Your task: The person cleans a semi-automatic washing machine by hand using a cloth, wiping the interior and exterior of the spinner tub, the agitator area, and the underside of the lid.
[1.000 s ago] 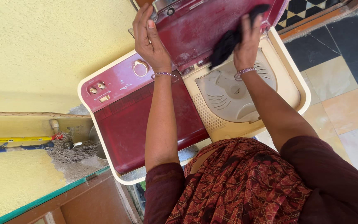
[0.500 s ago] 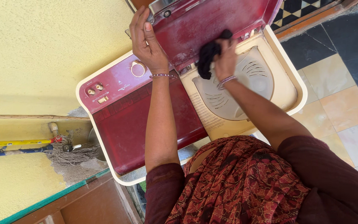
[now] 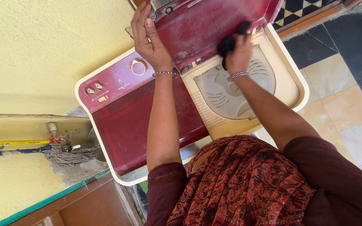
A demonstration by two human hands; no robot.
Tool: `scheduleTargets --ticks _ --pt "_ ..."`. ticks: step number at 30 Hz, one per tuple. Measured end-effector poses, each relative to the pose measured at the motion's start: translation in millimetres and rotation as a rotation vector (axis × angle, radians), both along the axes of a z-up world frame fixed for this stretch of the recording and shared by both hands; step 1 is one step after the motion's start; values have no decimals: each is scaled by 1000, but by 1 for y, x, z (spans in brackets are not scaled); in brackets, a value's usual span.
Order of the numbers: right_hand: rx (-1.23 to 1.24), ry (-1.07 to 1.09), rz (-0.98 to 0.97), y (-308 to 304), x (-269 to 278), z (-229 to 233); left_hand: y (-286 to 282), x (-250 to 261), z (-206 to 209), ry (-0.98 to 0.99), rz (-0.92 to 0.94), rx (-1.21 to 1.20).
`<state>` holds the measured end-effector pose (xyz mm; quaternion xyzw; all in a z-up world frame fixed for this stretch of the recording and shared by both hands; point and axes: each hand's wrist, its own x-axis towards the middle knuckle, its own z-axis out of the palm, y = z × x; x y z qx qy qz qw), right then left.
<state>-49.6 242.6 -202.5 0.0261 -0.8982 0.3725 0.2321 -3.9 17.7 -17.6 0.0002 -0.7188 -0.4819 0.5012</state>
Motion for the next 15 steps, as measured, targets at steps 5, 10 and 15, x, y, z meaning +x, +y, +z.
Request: scheduleTargets --ticks 5,10,15 --pt "231 -32 323 -63 55 6 1 5 1 -3 -8 0" --pt "370 103 682 -95 74 14 1 7 3 -2 -38 23" --pt "527 134 794 -74 55 19 -3 8 4 0 -53 -34"
